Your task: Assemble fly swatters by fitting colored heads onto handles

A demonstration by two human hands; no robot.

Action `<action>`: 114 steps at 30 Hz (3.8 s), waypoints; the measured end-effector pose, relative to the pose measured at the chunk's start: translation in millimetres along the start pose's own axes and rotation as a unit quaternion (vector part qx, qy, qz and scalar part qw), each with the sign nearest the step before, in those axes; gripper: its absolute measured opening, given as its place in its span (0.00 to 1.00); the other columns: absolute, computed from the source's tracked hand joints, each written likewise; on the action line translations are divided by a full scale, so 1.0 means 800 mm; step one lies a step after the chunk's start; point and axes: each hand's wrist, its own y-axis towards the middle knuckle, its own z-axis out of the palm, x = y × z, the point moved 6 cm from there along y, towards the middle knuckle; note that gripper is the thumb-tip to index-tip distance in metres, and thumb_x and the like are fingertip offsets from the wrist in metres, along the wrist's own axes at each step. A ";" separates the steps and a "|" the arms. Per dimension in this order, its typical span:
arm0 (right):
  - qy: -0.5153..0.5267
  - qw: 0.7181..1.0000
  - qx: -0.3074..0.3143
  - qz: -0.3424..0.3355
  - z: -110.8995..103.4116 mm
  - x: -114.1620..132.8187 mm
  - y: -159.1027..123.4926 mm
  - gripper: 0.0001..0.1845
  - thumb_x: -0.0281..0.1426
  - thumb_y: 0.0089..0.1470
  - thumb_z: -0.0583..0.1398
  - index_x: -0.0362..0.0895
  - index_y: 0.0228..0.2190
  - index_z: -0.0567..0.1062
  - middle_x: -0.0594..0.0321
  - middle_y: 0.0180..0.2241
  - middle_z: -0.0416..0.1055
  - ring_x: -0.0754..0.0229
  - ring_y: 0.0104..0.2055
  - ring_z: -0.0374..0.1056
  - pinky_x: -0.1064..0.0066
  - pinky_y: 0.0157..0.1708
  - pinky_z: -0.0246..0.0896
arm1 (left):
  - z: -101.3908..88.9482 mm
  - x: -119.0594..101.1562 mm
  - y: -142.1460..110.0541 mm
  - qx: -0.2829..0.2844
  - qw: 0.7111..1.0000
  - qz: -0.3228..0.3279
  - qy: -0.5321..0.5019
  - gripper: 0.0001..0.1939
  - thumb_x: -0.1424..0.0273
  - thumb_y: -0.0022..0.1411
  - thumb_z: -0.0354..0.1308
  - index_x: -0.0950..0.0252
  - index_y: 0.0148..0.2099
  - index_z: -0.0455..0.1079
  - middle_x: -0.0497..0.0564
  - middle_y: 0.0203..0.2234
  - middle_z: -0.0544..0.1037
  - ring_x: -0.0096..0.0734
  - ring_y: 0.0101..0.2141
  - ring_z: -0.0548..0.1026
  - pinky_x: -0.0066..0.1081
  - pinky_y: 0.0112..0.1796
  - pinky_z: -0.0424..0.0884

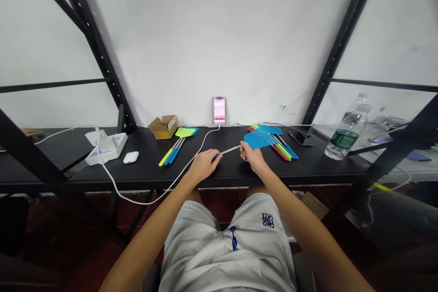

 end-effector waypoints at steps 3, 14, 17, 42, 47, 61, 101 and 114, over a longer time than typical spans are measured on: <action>0.001 1.000 -0.006 -0.003 -0.002 -0.001 0.001 0.18 0.36 0.48 0.62 0.45 0.15 0.62 0.73 0.11 0.50 0.71 0.13 0.47 0.74 0.13 0.42 | 0.001 -0.001 0.000 0.005 1.000 0.003 -0.009 0.15 0.62 0.71 0.45 0.61 0.42 0.70 0.51 0.34 0.76 0.32 0.36 0.75 0.29 0.39 0.67; 0.012 0.999 -0.025 -0.020 -0.009 -0.003 0.006 0.17 0.35 0.48 0.62 0.45 0.16 0.62 0.73 0.12 0.51 0.71 0.13 0.48 0.74 0.13 0.41 | 0.003 -0.002 0.001 0.013 1.000 0.007 -0.008 0.15 0.62 0.71 0.44 0.61 0.42 0.70 0.51 0.34 0.77 0.32 0.37 0.76 0.29 0.40 0.67; 0.018 0.999 -0.024 -0.017 -0.010 -0.004 0.007 0.17 0.36 0.48 0.63 0.45 0.16 0.62 0.73 0.12 0.52 0.71 0.13 0.48 0.75 0.13 0.40 | 0.003 -0.001 0.001 0.013 1.000 0.006 -0.005 0.16 0.61 0.71 0.44 0.61 0.42 0.70 0.51 0.34 0.77 0.32 0.37 0.76 0.29 0.40 0.67; 0.033 0.999 -0.019 -0.039 -0.016 0.000 0.010 0.16 0.42 0.46 0.64 0.44 0.25 0.66 0.69 0.18 0.65 0.71 0.14 0.53 0.77 0.12 0.41 | 0.005 0.011 0.000 -0.024 0.999 -0.016 0.019 0.12 0.64 0.69 0.47 0.62 0.42 0.71 0.52 0.35 0.76 0.33 0.37 0.75 0.31 0.39 0.68; 0.038 0.999 -0.010 -0.038 -0.014 0.000 0.010 0.16 0.41 0.47 0.64 0.44 0.24 0.65 0.70 0.16 0.63 0.71 0.14 0.53 0.78 0.12 0.41 | 0.006 0.011 0.001 -0.016 1.000 -0.011 -0.002 0.13 0.64 0.70 0.47 0.63 0.43 0.71 0.53 0.36 0.76 0.34 0.39 0.75 0.32 0.41 0.68; 0.027 0.999 0.013 -0.040 -0.009 0.004 0.006 0.18 0.41 0.47 0.64 0.44 0.21 0.64 0.70 0.16 0.61 0.71 0.14 0.52 0.77 0.13 0.41 | 0.006 0.009 0.001 -0.018 1.000 0.005 -0.019 0.14 0.65 0.71 0.45 0.63 0.41 0.70 0.53 0.35 0.76 0.33 0.38 0.75 0.31 0.40 0.68; 0.018 0.999 -0.034 0.016 -0.077 0.003 0.046 0.15 0.38 0.45 0.65 0.41 0.19 0.69 0.69 0.12 0.60 0.71 0.11 0.51 0.77 0.09 0.37 | 0.008 0.003 -0.002 0.009 0.999 0.003 0.035 0.16 0.63 0.71 0.44 0.62 0.39 0.71 0.51 0.33 0.76 0.33 0.36 0.75 0.30 0.37 0.65; 0.080 0.993 -0.088 0.001 -0.084 0.002 0.047 0.16 0.36 0.40 0.68 0.43 0.23 0.66 0.70 0.15 0.64 0.71 0.13 0.54 0.79 0.10 0.40 | 0.009 0.005 -0.001 0.006 0.998 -0.008 0.069 0.16 0.64 0.71 0.44 0.63 0.40 0.71 0.50 0.34 0.76 0.32 0.35 0.74 0.30 0.33 0.62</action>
